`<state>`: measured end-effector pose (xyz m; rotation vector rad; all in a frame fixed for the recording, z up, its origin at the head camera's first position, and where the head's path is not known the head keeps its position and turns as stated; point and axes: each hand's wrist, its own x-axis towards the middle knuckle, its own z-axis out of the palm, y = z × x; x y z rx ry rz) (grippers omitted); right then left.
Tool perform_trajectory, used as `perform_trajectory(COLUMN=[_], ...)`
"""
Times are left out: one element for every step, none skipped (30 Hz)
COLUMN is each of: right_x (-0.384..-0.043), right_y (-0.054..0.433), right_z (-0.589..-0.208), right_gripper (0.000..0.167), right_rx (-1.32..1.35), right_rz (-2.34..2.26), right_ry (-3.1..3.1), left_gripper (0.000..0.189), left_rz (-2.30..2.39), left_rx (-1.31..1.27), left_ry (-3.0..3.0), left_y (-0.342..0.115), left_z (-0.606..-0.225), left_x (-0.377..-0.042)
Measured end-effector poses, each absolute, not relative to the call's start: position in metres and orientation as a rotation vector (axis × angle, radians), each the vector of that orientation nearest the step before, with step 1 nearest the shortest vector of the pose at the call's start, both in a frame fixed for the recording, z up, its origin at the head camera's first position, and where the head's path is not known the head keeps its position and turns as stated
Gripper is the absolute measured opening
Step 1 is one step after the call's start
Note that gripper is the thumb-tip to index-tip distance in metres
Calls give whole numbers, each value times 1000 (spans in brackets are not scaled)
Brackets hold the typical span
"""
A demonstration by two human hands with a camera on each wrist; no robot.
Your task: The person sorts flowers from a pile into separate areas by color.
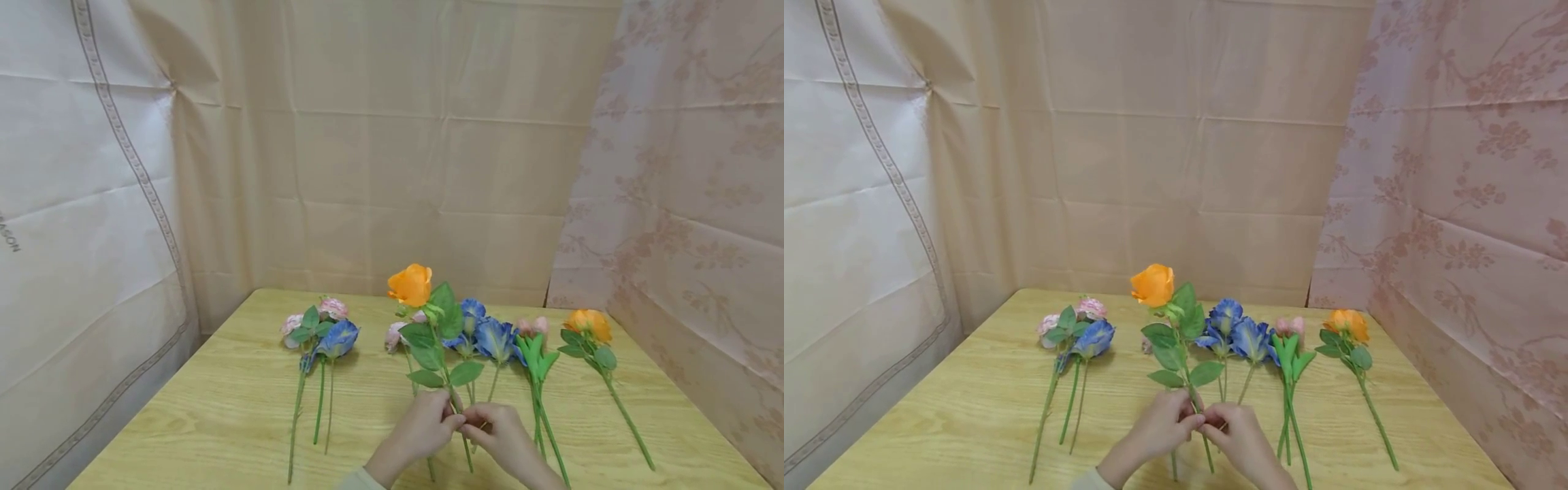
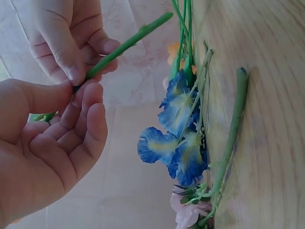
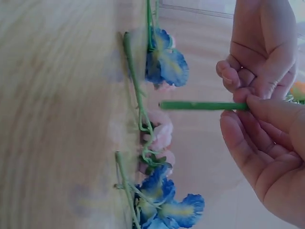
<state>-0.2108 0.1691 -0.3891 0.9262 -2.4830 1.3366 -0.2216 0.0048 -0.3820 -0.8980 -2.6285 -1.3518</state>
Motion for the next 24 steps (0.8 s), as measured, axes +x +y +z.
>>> perform_trajectory(right_x=[-210, -210, -209, -209, -209, -208, -208, -208, -208, -208, -208, -208, -209, -209, -210, -210, -211, -212, -213, -214, -216, -218, -220, -223], right_y=[169, 168, 168, 168, 168, 168, 168, 168, 168, 169, 170, 170, 172, 173, 176, 178, 180, 182, 185, 188, 191, 194, 198, 203], right_z=[-390, -391, -391, -391, -392, -392, -392, -392, -392, -391, -390, -389, -388, -387, -386, -384, -383, -383, -382, -381, -380, -379, -378, -377], right_gripper=[7, 7, 6, 6, 6, 6, 6, 6, 6, 7, 6, 6, 7, 7, 7, 8, 8, 9, 9, 8, 7, 7, 7, 8], right_rx=[903, 881, 862, 838, 814, 787, 756, 721, 681, 647, 611, 564, 527, 494, 467, 443, 410, 386, 366, 336, 304, 265, 231, 204], right_rz=[1342, 1350, 1352, 1358, 1365, 1358, 1357, 1348, 1339, 1338, 1346, 1341, 1334, 1325, 1323, 1321, 1317, 1294, 1286, 1294, 1296, 1299, 1293, 1276], right_ry=[-2479, -2479, -2481, -2491, -2498, -2499, -2501, -2494, -2485, -2471, -2454, -2437, -2419, -2399, -2383, -2373, -2372, -2375, -2382, -2395, -2418, -2442, -2465, -2489], left_gripper=[6, 7, 8, 10, 12, 12, 13, 14, 14, 13, 13, 11, 10, 8, 7, 6, 6, 5, 5, 6, 6, 6, 7, 7], left_rz=[-1354, -1344, -1324, -1286, -1268, -1255, -1242, -1223, -1199, -1191, -1204, -1196, -1177, -1155, -1129, -1116, -1088, -1058, -1031, -1014, -1004, -998, -991, -982], left_rx=[-892, -885, -886, -890, -896, -910, -924, -937, -954, -969, -983, -999, -1010, -1025, -1041, -1056, -1069, -1079, -1089, -1098, -1104, -1112, -1120, -1129], left_ry=[-2634, -2639, -2638, -2640, -2646, -2646, -2649, -2650, -2651, -2653, -2656, -2654, -2653, -2651, -2647, -2644, -2641, -2635, -2630, -2629, -2632, -2638, -2646, -2652], left_y=[5, 6, 6, 6, 6, 7, 7, 7, 7, 6, 6, 6, 5, 6, 6, 6, 6, 6, 6, 6, 5, 5, 4, 4], left_z=[-382, -382, -381, -381, -381, -381, -381, -381, -381, -382, -382, -383, -383, -384, -385, -386, -386, -387, -388, -389, -389, -390, -390, -390], left_x=[-221, -221, -220, -220, -220, -220, -220, -220, -220, -220, -220, -220, -220, -220, -221, -221, -221, -221, -221, -221, -221, -222, -222, -222])
